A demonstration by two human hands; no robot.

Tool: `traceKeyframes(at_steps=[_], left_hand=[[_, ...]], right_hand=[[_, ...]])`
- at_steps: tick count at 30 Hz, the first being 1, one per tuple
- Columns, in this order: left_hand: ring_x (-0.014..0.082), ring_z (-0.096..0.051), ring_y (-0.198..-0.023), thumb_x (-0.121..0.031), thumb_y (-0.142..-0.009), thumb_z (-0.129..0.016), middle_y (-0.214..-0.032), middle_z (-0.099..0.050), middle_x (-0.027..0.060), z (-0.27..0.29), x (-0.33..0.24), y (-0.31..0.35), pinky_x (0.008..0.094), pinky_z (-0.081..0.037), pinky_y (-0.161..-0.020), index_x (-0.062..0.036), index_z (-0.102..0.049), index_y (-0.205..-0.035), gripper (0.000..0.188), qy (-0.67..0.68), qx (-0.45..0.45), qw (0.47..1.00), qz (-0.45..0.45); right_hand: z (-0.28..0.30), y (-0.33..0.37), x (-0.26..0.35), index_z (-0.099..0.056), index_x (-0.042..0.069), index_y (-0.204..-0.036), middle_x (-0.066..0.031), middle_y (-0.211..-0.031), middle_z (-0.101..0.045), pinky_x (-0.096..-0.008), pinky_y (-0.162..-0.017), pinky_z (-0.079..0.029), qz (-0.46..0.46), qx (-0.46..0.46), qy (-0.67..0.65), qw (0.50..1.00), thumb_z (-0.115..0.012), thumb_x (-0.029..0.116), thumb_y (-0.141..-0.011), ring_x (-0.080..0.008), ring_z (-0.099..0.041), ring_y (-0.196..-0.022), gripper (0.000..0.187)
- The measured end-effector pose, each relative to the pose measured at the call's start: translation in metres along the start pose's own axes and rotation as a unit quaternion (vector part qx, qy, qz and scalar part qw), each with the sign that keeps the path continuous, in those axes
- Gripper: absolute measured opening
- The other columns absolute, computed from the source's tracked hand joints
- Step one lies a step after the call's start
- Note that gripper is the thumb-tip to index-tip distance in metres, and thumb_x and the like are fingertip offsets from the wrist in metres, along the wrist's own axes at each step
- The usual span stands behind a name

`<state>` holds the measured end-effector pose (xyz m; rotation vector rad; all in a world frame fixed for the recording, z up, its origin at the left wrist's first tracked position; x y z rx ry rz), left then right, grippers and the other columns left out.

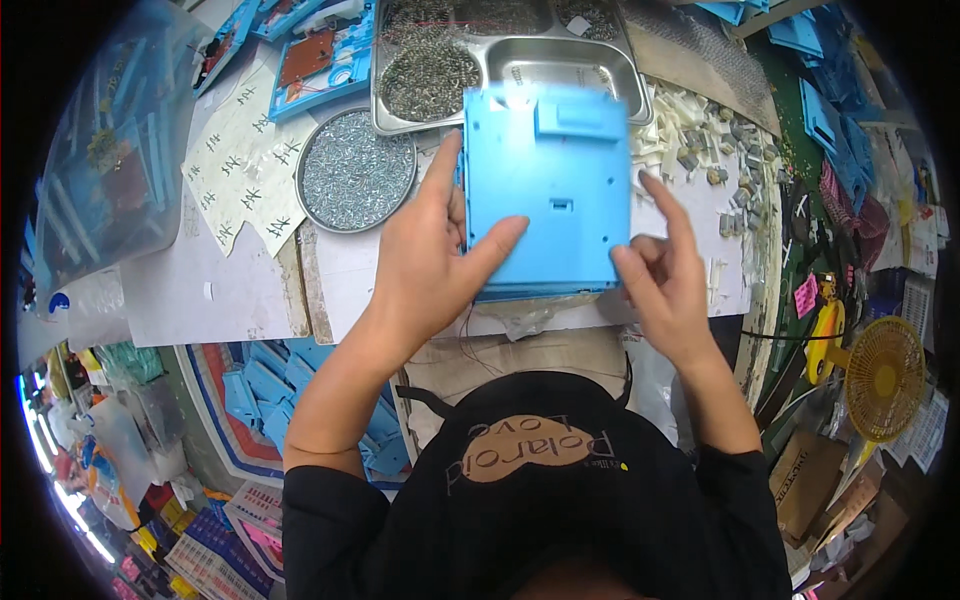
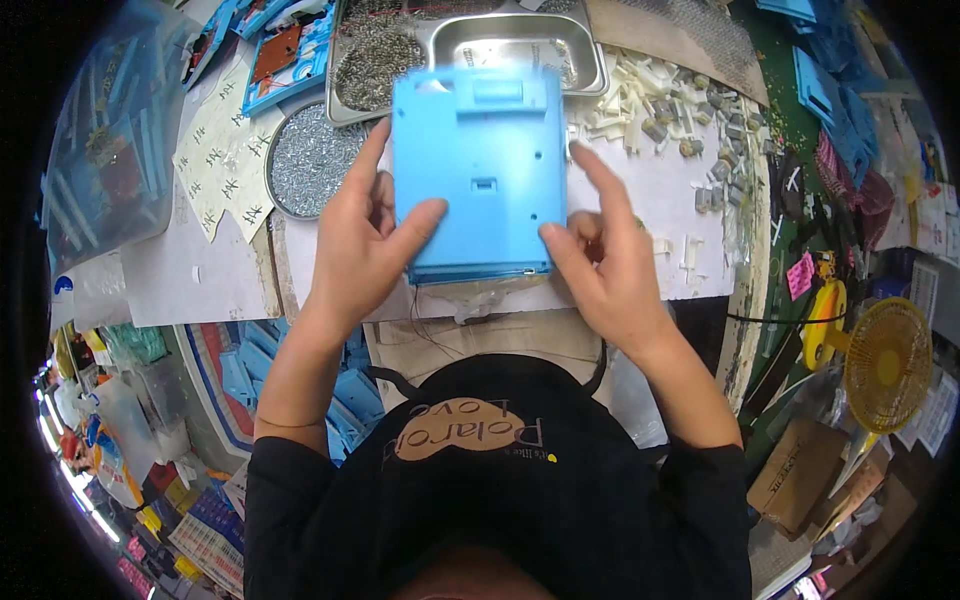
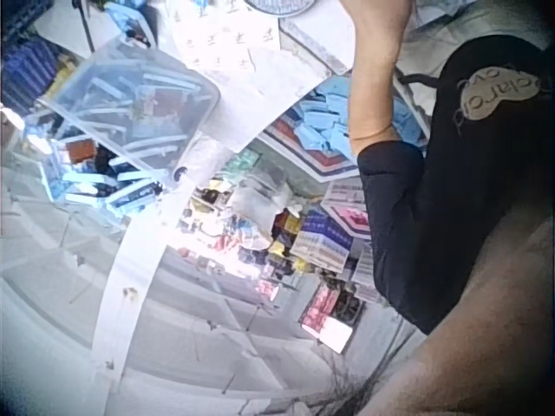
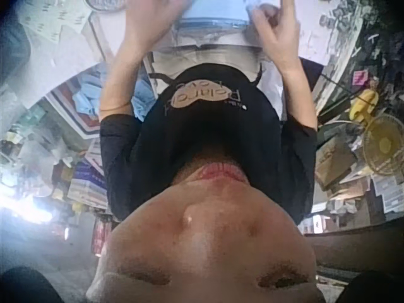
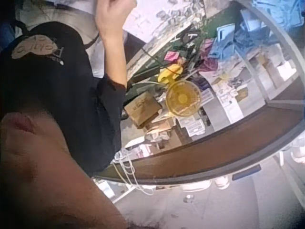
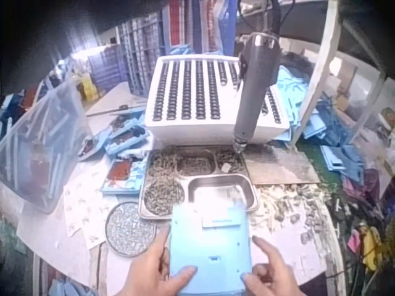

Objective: Assembling a blue electronic device using an electric screwdriver and a soldering iron.

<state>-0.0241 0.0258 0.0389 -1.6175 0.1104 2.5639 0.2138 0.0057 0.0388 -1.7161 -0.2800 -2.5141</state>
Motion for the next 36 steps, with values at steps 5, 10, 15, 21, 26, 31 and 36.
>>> traceKeyframes(at_steps=[5,10,15,21,26,31,36], left_hand=[[0.0235,-0.062,-0.056,-0.029,-0.087,-0.077,-0.063,-0.059,0.01,-0.009,0.003,0.0,0.0346,-0.047,-0.054,0.0094,-0.039,-0.151,0.084,-0.159,-0.002,0.985,-0.069],[0.0245,-0.061,-0.056,-0.028,-0.089,-0.074,-0.063,-0.058,0.0093,-0.006,0.012,0.002,0.0362,-0.047,-0.055,0.0038,-0.04,-0.152,0.079,-0.114,0.01,0.993,-0.017],[0.0253,-0.06,-0.055,-0.028,-0.091,-0.074,-0.063,-0.058,0.0087,-0.007,0.016,0.024,0.0361,-0.047,-0.054,0.0036,-0.04,-0.152,0.077,-0.144,-0.02,0.989,0.005],[0.0268,-0.062,-0.056,-0.028,-0.094,-0.073,-0.065,-0.06,0.012,-0.015,0.028,0.041,0.0361,-0.048,-0.054,0.0034,-0.048,-0.149,0.068,-0.174,-0.03,0.984,0.034],[0.0277,-0.064,-0.057,-0.028,-0.091,-0.077,-0.071,-0.064,0.0123,0.009,0.036,0.031,0.0342,-0.049,-0.057,-0.0034,-0.06,-0.142,0.059,-0.107,0.078,0.986,0.101],[0.0292,-0.065,-0.078,-0.024,-0.084,-0.079,-0.082,-0.069,0.01,0.096,0.063,0.003,0.0412,-0.05,-0.072,-0.0087,-0.078,-0.103,0.024,-0.284,-0.16,0.945,-0.022],[0.0312,-0.064,-0.091,-0.021,-0.084,-0.076,-0.087,-0.068,0.0082,0.108,0.079,0.002,0.0469,-0.045,-0.08,-0.0098,-0.076,-0.085,0.012,-0.404,-0.135,0.904,-0.016]], right_hand=[[-0.011,0.008,-0.028,-0.038,0.001,-0.153,-0.0044,-0.056,-0.044,-0.0311,-0.054,-0.037,0.033,0.007,0.086,0.996,-0.064,0.015,-0.099,-0.0161,-0.044,-0.05,0.061],[-0.014,-0.002,-0.022,-0.043,0.006,-0.152,-0.0084,-0.059,-0.05,-0.0345,-0.055,-0.041,0.035,0.056,0.108,0.992,-0.065,0.018,-0.099,-0.0223,-0.052,-0.051,0.059],[-0.013,-0.016,-0.017,-0.047,0.017,-0.154,-0.0146,-0.067,-0.062,-0.0408,-0.06,-0.049,0.051,0.149,0.159,0.975,-0.07,0.025,-0.096,-0.0333,-0.064,-0.058,0.062],[-0.015,-0.018,-0.01,-0.044,0.028,-0.157,-0.0171,-0.069,-0.066,-0.0443,-0.062,-0.054,0.054,0.183,0.359,0.914,-0.069,0.039,-0.095,-0.0384,-0.068,-0.067,0.068],[-0.01,-0.029,0.014,-0.049,0.028,-0.154,-0.0167,-0.061,-0.061,-0.0457,-0.06,-0.052,0.105,0.211,0.441,0.866,-0.07,0.04,-0.094,-0.04,-0.063,-0.06,0.065],[-0.015,-0.052,0.047,-0.057,0.019,-0.147,-0.0157,-0.063,-0.062,-0.0468,-0.066,-0.051,0.174,0.282,0.516,0.79,-0.073,0.041,-0.091,-0.0371,-0.063,-0.06,0.062],[-0.063,-0.107,0.098,-0.077,0.009,-0.091,-0.0102,-0.08,-0.064,-0.0424,-0.078,-0.052,0.339,0.301,0.515,0.727,-0.078,0.018,-0.08,-0.0296,-0.061,-0.091,0.014]])
Point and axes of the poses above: each hand's wrist, its own y-axis away from the middle knuckle, its own z-axis out of the back of the hand, x = y × z, the point moved 6 cm from there along -y, towards the middle knuckle
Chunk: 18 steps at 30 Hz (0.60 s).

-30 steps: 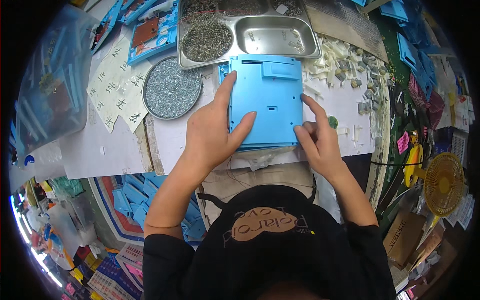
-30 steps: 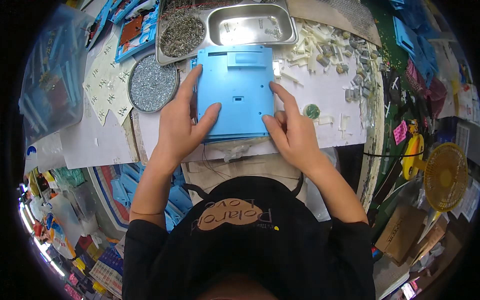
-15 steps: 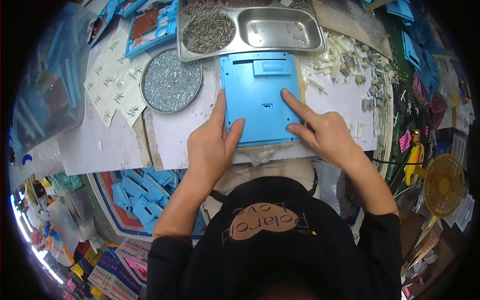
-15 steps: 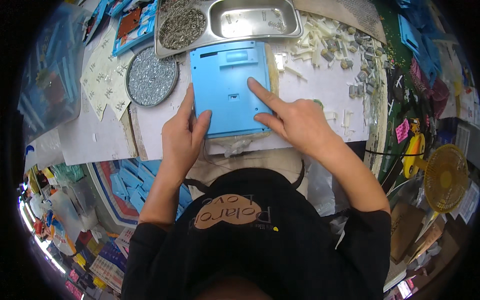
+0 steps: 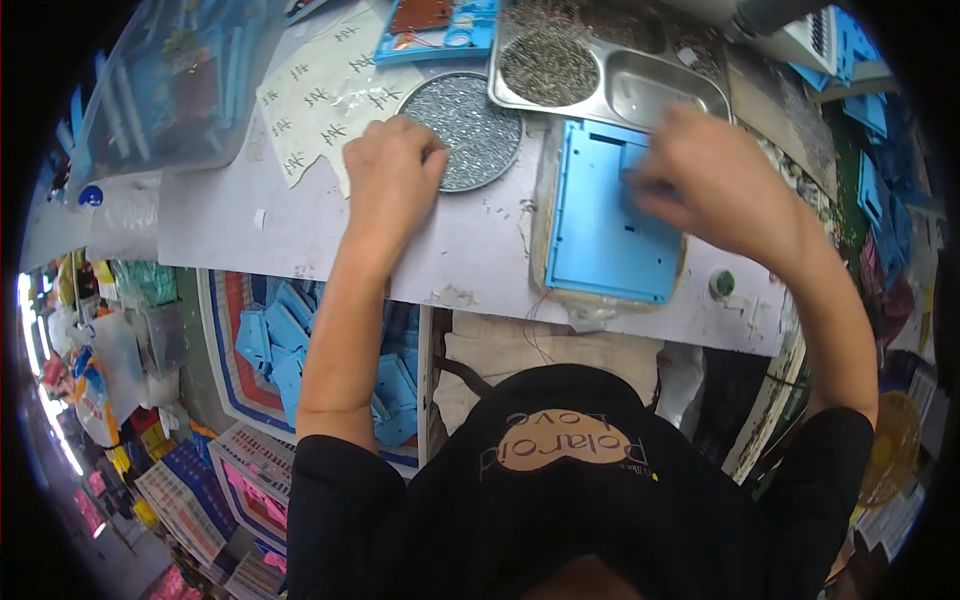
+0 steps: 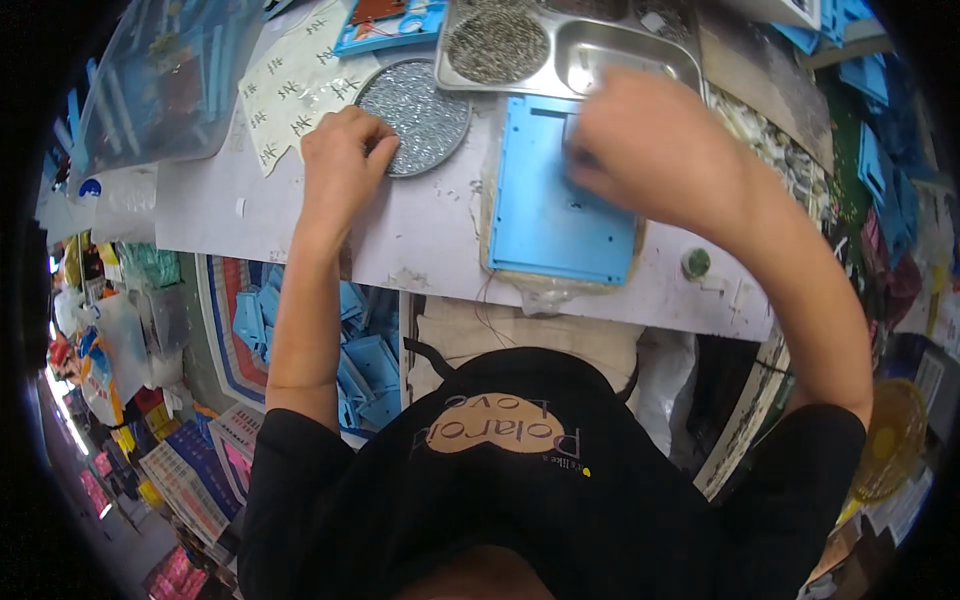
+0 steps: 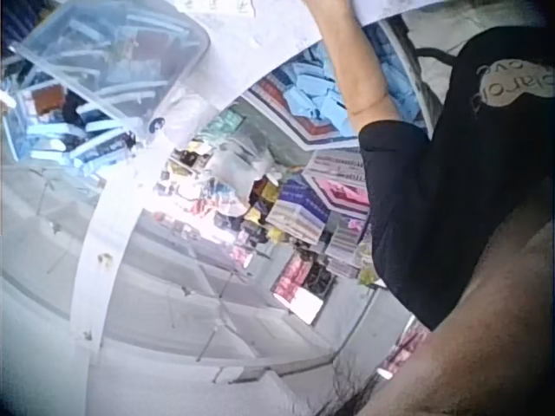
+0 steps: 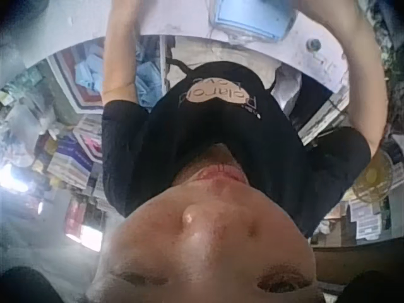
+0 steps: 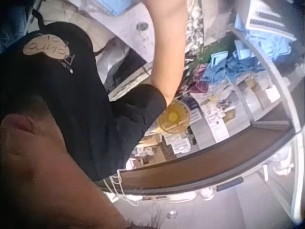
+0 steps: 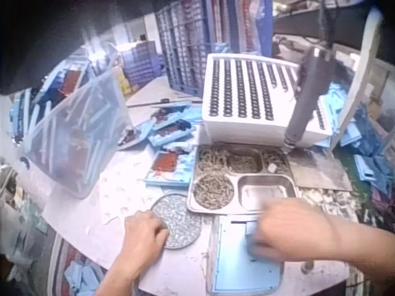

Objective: Assembling a blue electronic device using an electric screwdriver and a soldering iron.

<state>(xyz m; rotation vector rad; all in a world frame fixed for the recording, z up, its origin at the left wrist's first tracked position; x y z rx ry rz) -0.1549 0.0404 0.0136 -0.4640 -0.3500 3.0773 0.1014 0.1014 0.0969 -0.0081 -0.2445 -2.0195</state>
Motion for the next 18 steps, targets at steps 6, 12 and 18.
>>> traceKeyframes(at_steps=[6,12,18], left_hand=[[0.0308,-0.063,-0.08,-0.018,-0.085,-0.076,-0.083,-0.066,0.0114,-0.008,-0.006,-0.008,0.0451,-0.045,-0.074,-0.0043,-0.069,-0.082,0.015,0.045,-0.081,0.996,-0.015],[0.0297,-0.062,-0.083,-0.021,-0.087,-0.076,-0.085,-0.064,0.0091,-0.011,0.004,-0.003,0.0453,-0.042,-0.076,-0.0074,-0.067,-0.085,0.017,0.057,-0.075,0.996,0.003],[0.0284,-0.064,-0.079,-0.021,-0.086,-0.078,-0.08,-0.065,0.009,-0.009,0.002,-0.009,0.043,-0.044,-0.071,-0.006,-0.067,-0.081,0.019,0.089,-0.063,0.994,0.019]], right_hand=[[-0.058,-0.131,0.042,-0.074,0.01,-0.086,-0.0027,-0.09,-0.066,-0.04,-0.088,-0.048,0.085,-0.169,0.074,0.979,-0.073,0.015,-0.077,-0.0242,-0.06,-0.101,0.01],[-0.059,-0.15,0.03,-0.078,0.013,-0.083,-0.0023,-0.09,-0.073,-0.0415,-0.082,-0.049,0.065,-0.189,0.064,0.978,-0.067,0.016,-0.083,-0.0231,-0.063,-0.103,0.011],[-0.046,-0.135,0.019,-0.075,0.011,-0.081,-0.0023,-0.089,-0.072,-0.0416,-0.082,-0.05,0.06,-0.258,-0.025,0.964,-0.068,0.016,-0.084,-0.0238,-0.064,-0.1,0.009]])
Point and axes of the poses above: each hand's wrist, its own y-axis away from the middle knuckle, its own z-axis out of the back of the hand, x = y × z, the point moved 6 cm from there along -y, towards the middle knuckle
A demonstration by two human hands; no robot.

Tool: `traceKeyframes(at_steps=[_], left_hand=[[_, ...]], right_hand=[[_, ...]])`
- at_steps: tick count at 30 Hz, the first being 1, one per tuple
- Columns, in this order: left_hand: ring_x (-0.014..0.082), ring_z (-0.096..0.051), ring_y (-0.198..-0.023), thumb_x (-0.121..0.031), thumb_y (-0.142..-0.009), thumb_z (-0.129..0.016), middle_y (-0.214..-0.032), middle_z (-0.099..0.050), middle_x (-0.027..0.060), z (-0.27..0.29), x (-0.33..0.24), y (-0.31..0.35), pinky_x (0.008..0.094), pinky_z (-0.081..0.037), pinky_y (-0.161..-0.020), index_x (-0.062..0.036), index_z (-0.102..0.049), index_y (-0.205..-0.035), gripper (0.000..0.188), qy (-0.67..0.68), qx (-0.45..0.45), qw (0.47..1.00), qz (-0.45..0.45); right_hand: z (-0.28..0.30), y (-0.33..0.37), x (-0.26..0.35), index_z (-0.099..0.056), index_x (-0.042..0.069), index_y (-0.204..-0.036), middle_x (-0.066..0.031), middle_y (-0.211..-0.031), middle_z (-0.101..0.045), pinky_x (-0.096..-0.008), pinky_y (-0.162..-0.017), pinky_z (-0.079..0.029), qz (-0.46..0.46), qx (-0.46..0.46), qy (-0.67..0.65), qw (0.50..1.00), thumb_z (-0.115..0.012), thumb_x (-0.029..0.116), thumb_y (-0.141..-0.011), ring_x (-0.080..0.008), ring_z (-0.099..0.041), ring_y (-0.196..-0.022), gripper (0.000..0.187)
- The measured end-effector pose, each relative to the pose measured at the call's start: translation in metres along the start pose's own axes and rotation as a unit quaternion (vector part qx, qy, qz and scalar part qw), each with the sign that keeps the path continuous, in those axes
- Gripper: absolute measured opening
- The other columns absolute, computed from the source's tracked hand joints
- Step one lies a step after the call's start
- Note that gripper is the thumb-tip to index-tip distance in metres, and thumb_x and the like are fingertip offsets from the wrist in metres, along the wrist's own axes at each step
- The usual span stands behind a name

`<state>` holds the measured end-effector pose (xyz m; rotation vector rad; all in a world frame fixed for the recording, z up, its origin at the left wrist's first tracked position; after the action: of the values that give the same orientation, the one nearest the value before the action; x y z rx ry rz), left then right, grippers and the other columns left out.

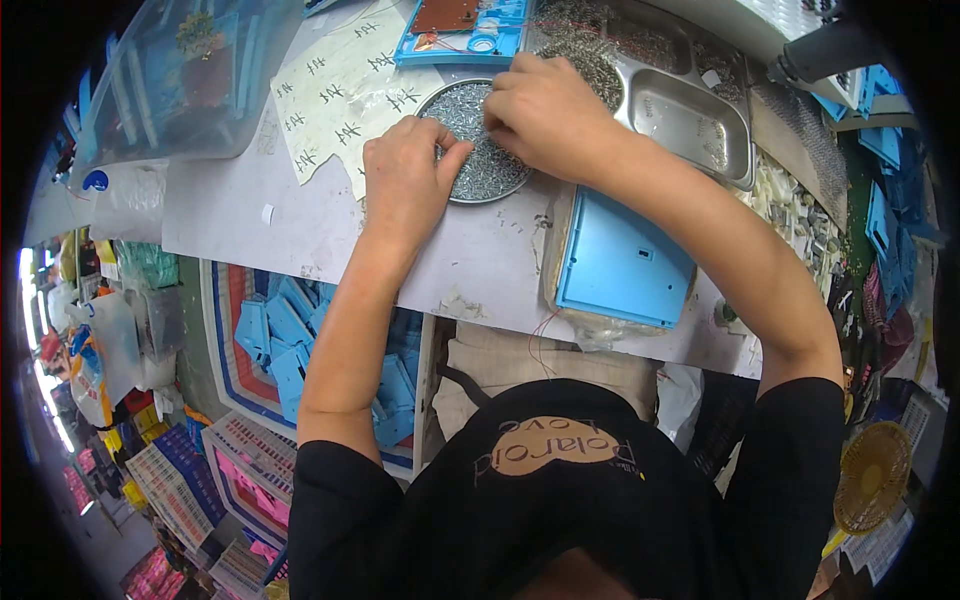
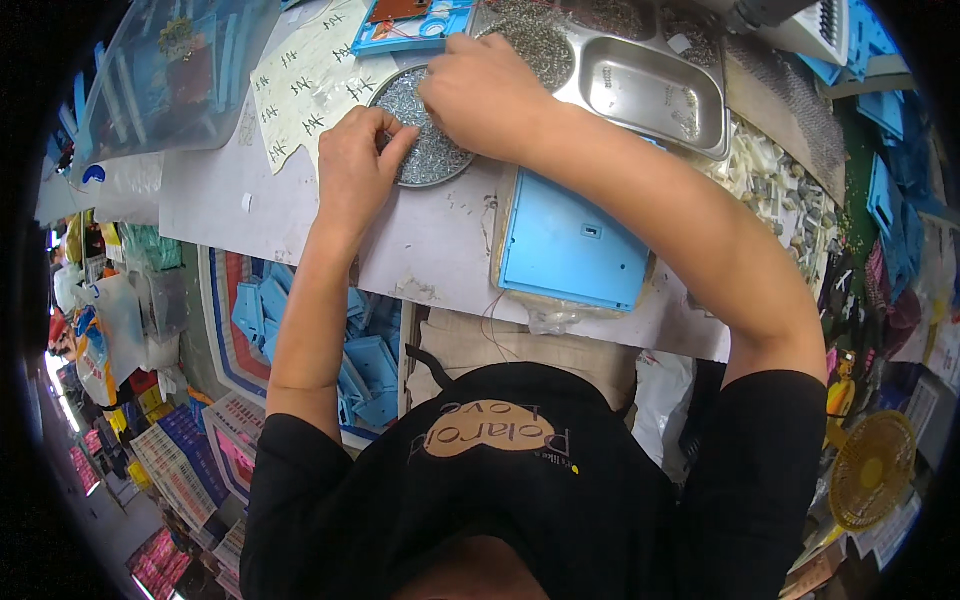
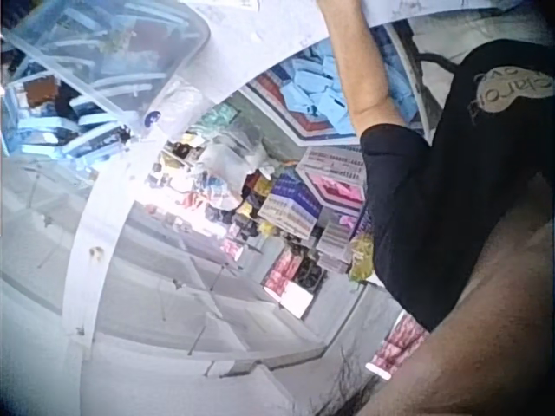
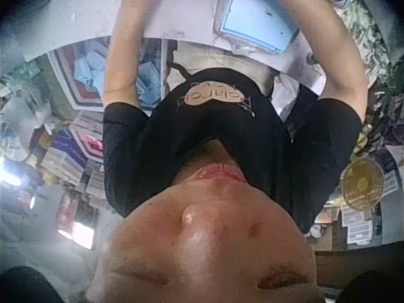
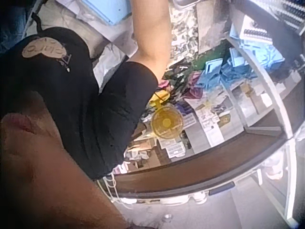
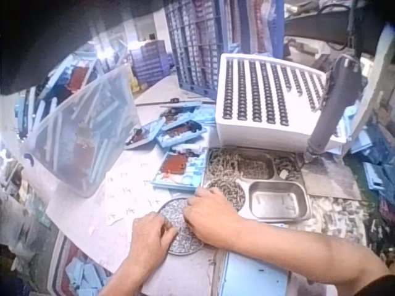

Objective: Assembling a blue electronic device using an electric screwdriver and a soldering iron.

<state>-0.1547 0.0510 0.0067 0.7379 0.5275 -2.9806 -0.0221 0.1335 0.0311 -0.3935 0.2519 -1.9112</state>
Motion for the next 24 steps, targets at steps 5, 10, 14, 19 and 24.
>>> traceKeyframes(at_steps=[5,10,14,19,24], left_hand=[[0.0241,-0.06,-0.07,-0.013,-0.088,-0.077,-0.075,-0.061,0.0114,0.014,-0.018,0.016,0.036,-0.045,-0.063,0.0005,-0.066,-0.081,0.019,0.202,-0.028,0.977,0.063],[0.0213,-0.05,-0.067,-0.011,-0.091,-0.074,-0.076,-0.055,0.0095,-0.004,-0.045,0.037,0.0328,-0.043,-0.062,0.0019,-0.06,-0.082,0.021,0.272,0.054,0.956,0.1],[0.0185,-0.051,-0.066,-0.011,-0.091,-0.074,-0.077,-0.055,0.0084,-0.012,-0.076,0.034,0.031,-0.042,-0.061,-0.0001,-0.06,-0.082,0.02,0.218,0.04,0.975,0.016],[0.017,-0.05,-0.064,-0.009,-0.091,-0.073,-0.075,-0.054,0.0068,-0.014,-0.084,0.028,0.0303,-0.041,-0.059,0.0002,-0.06,-0.081,0.019,0.255,0.037,0.966,0.032],[0.0208,-0.053,-0.064,-0.012,-0.091,-0.074,-0.075,-0.054,0.0087,-0.022,-0.087,0.012,0.0327,-0.043,-0.059,-0.0002,-0.06,-0.081,0.02,0.25,0.035,0.968,0.01]], right_hand=[[0.1,0.068,-0.032,-0.072,0.005,-0.088,-0.0042,-0.09,-0.069,-0.0385,-0.083,-0.049,-0.108,-0.047,-0.165,0.979,-0.074,0.014,-0.084,-0.0239,-0.061,-0.089,0.01],[0.106,0.18,-0.076,-0.076,0.005,-0.093,-0.0047,-0.093,-0.071,-0.0349,-0.084,-0.047,-0.361,-0.077,-0.234,0.9,-0.075,0.016,-0.087,-0.0229,-0.06,-0.089,0.013],[0.093,0.194,-0.063,-0.078,0.006,-0.093,-0.0036,-0.091,-0.071,-0.0316,-0.087,-0.046,-0.332,-0.135,-0.175,0.917,-0.077,0.013,-0.084,-0.0216,-0.058,-0.094,0.011],[0.087,0.188,-0.067,-0.081,0.008,-0.092,-0.0019,-0.09,-0.071,-0.0328,-0.086,-0.046,-0.313,-0.134,-0.149,0.928,-0.078,0.013,-0.083,-0.0215,-0.057,-0.092,0.011],[0.088,0.184,-0.064,-0.081,0.009,-0.092,-0.002,-0.089,-0.07,-0.034,-0.082,-0.049,-0.265,-0.135,-0.102,0.949,-0.079,0.012,-0.08,-0.0223,-0.057,-0.091,0.012]])
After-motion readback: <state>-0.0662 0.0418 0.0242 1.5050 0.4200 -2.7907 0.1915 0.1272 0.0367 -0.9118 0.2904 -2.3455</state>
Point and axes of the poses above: each hand's wrist, its own y-axis away from the middle knuckle, its own z-axis out of the back of the hand, x = y × z, the point moved 6 cm from there along -y, towards the middle knuckle
